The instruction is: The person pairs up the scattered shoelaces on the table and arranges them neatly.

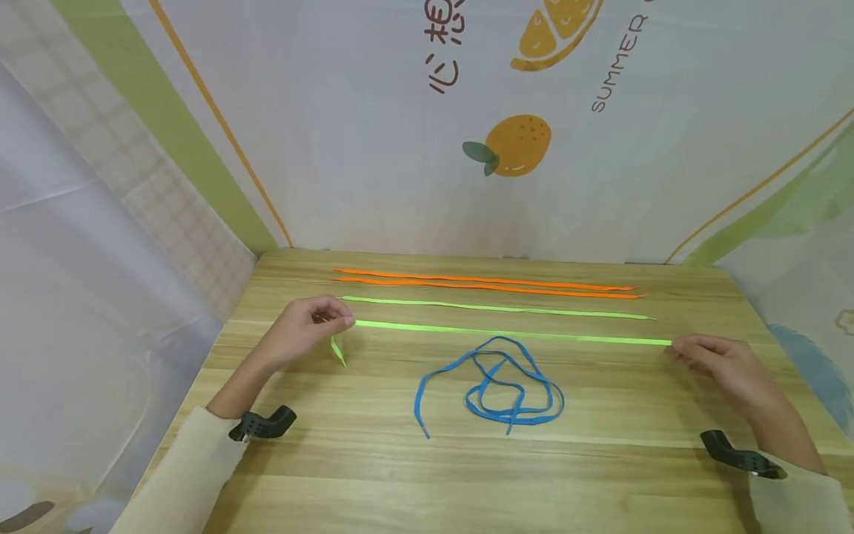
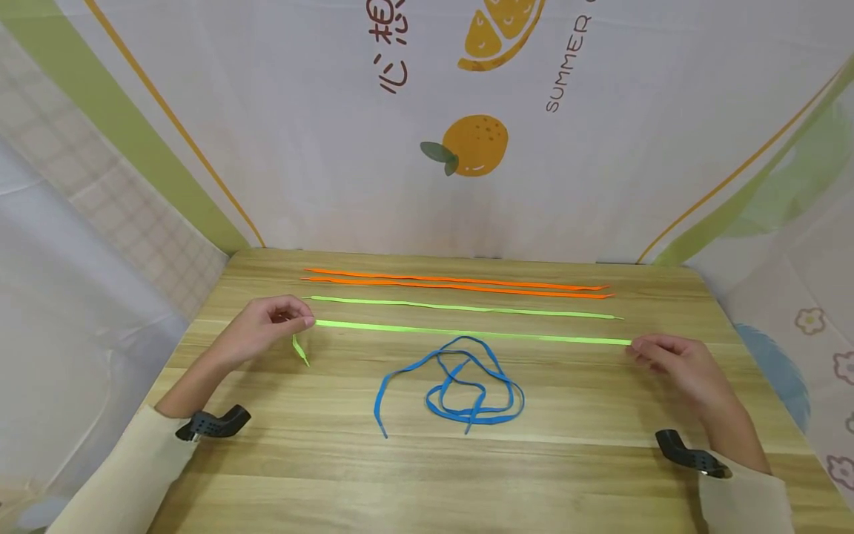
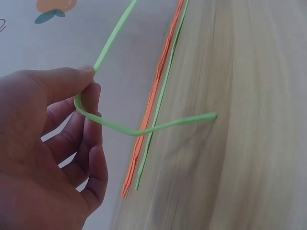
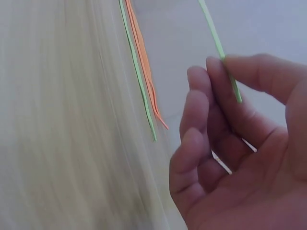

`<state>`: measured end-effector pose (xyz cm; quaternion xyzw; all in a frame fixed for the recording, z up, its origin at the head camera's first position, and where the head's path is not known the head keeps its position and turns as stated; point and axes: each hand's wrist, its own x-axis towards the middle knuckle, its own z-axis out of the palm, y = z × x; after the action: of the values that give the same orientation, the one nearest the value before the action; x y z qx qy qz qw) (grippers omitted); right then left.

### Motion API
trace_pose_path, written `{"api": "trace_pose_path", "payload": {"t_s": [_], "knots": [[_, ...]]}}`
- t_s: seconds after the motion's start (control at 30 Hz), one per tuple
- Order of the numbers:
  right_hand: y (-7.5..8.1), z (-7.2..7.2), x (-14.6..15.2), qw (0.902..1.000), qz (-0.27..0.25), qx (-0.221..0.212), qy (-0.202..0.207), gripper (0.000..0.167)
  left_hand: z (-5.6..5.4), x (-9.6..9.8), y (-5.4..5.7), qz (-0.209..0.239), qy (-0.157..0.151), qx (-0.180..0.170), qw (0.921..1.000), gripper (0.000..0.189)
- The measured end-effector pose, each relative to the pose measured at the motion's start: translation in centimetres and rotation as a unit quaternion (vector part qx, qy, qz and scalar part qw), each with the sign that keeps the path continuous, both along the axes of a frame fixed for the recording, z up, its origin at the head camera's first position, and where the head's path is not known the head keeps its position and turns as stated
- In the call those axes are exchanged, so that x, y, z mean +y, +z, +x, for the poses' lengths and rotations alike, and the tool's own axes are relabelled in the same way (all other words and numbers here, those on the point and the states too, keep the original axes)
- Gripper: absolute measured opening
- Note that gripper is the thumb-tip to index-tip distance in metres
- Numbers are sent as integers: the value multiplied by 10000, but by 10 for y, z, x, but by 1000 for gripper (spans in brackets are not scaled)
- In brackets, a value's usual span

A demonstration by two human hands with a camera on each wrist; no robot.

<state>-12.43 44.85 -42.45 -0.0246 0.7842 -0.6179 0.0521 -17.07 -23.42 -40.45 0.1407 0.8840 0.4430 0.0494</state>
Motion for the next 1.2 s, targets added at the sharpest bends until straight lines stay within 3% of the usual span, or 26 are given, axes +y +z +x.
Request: {"api": "trace_pose_path", "payload": {"t_s": [0.47,0.87,1.07,1.2], "knots": [[1,-7,5,9941,-126,-439,-985,29,-6,-13,-2,-71,160,-200,9996,25],[0,-14,14,9827,900,-753,-1431,22,-13,-24,-3,-437,483,-212,9976,29],[-1,-19,20,9671,1924,-710,-1505,18,-17,-22,-1,-736,644,-128,9951,29],[-1,-23,21,9568,2478,-629,-1388,42,-21,-19,-3,-932,753,-21,9928,29]]}}
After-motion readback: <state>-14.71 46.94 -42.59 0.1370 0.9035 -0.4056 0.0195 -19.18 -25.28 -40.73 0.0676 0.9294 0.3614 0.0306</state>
